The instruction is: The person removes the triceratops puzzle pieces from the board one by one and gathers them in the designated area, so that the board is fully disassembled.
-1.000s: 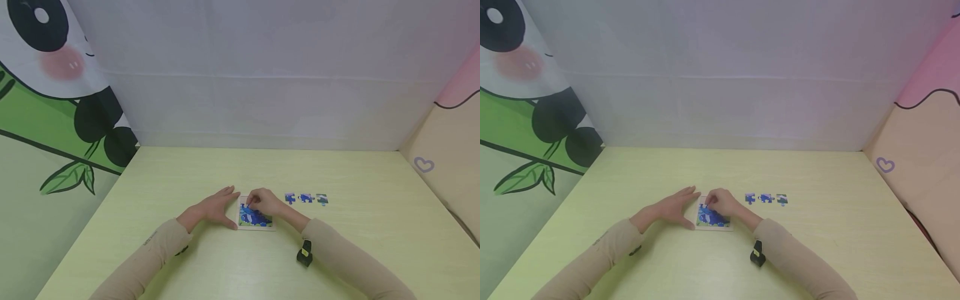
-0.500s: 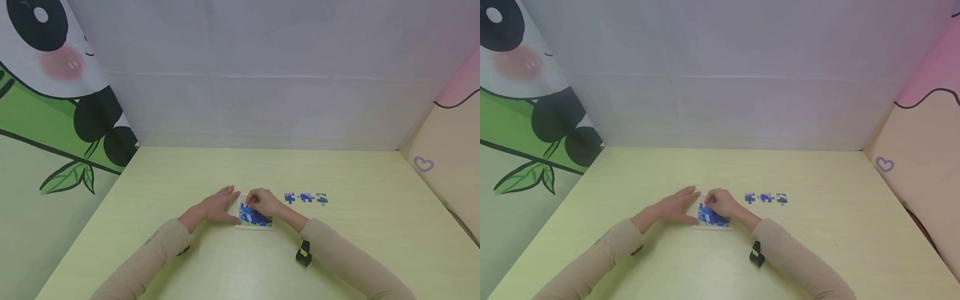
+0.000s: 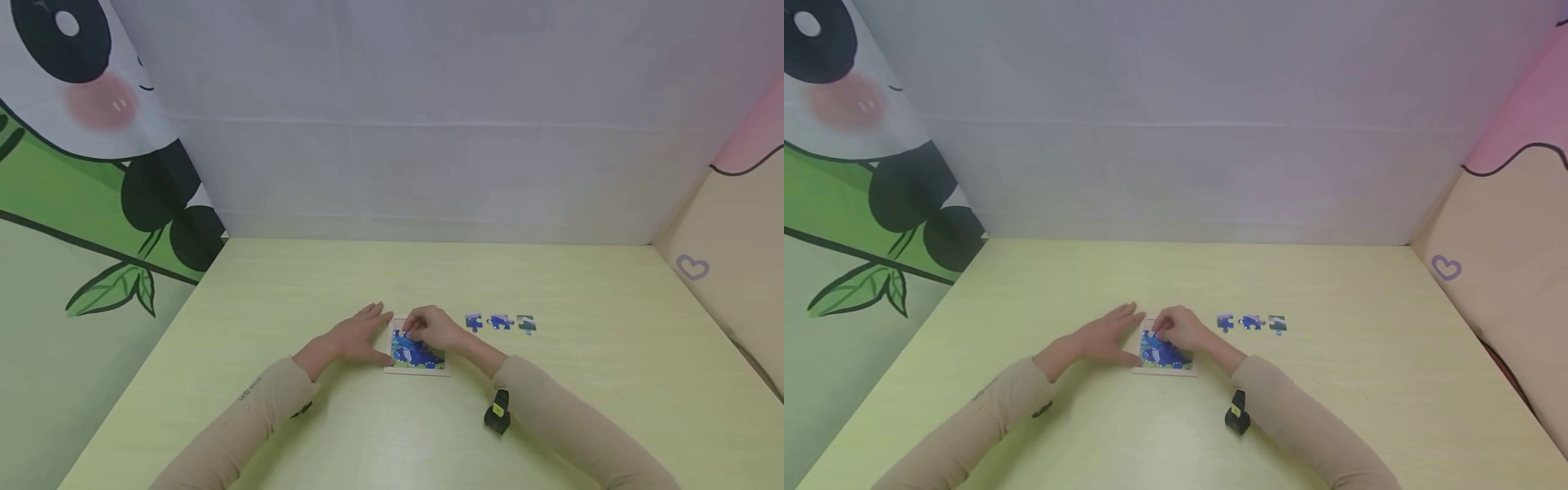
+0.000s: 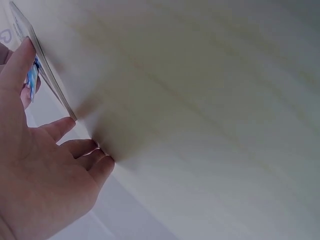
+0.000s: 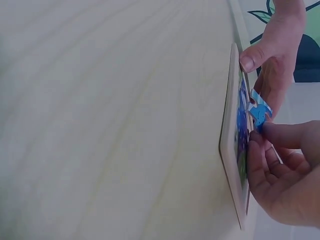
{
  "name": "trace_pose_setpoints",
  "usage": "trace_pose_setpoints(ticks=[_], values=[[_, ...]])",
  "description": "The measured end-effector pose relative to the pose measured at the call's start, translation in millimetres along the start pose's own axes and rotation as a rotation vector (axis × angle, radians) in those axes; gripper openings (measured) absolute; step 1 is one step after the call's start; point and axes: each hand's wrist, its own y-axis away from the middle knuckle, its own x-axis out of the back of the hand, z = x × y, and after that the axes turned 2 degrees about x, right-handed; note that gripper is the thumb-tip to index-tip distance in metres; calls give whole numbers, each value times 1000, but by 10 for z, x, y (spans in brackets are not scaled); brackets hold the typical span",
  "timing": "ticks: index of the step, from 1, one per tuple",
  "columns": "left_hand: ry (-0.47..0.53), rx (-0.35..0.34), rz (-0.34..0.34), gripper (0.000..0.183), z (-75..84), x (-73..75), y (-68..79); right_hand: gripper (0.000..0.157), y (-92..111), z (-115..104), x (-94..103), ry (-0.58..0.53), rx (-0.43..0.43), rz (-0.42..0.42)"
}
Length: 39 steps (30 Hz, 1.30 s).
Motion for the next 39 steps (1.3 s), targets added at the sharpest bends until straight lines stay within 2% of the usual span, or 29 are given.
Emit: trace_pose_setpoints(ticks=[8,21,26,31,39], values=[[-22,11,-1,91,-10,-1,-13,7,56,3,78,-46,-7,-27],[-22,-30,8,98,-35,2,-22,8,265,236,476,-3,123,-94],[-26,-41,2,99,-28,9,-21,8,386,378,675,22,116,-83],[-19,-39,0,99,-18,15,-15,7,486,532,831,62,73,-61],[-25,-39,8,98,-24,0,-21,5,599,667,940,33,36,-65]])
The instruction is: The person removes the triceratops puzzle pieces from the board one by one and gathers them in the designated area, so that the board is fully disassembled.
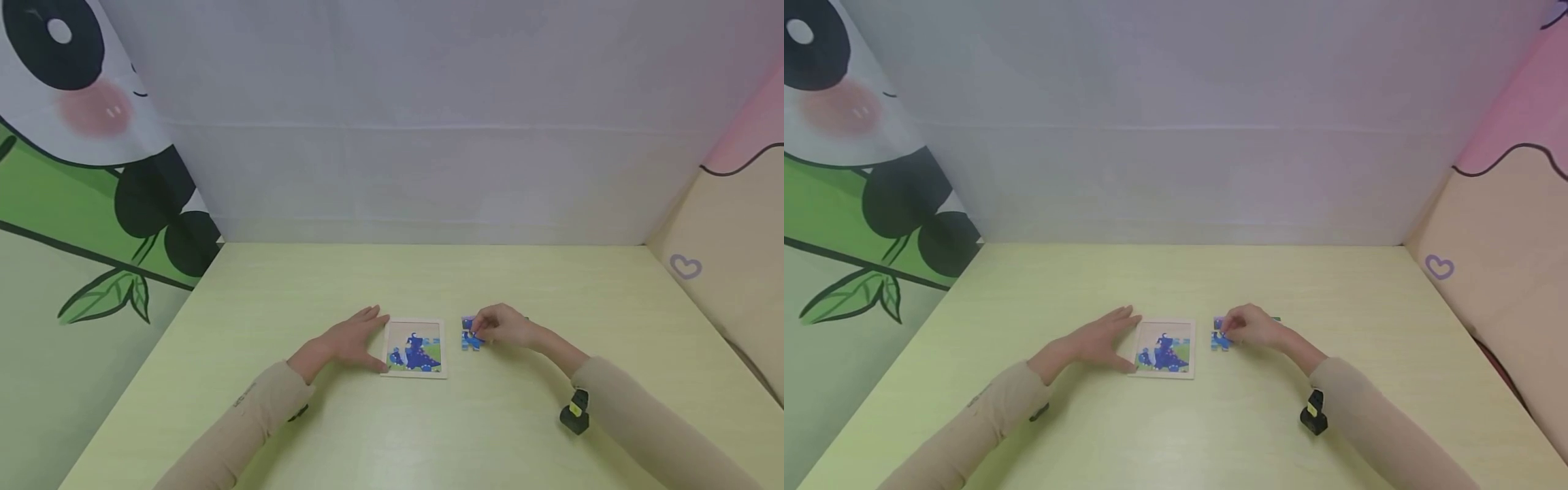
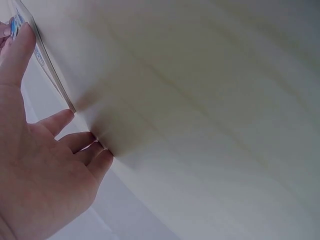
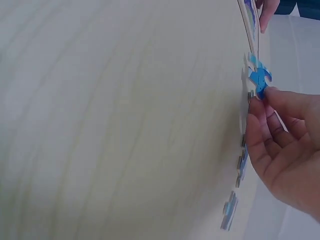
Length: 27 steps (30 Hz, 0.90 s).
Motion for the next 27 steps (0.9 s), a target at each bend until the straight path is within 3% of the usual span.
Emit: trace_pose_setpoints(ticks=[27], values=[[4,26,3,98,-15,-21,-8,7,25,28,-10,42,-26,-20]])
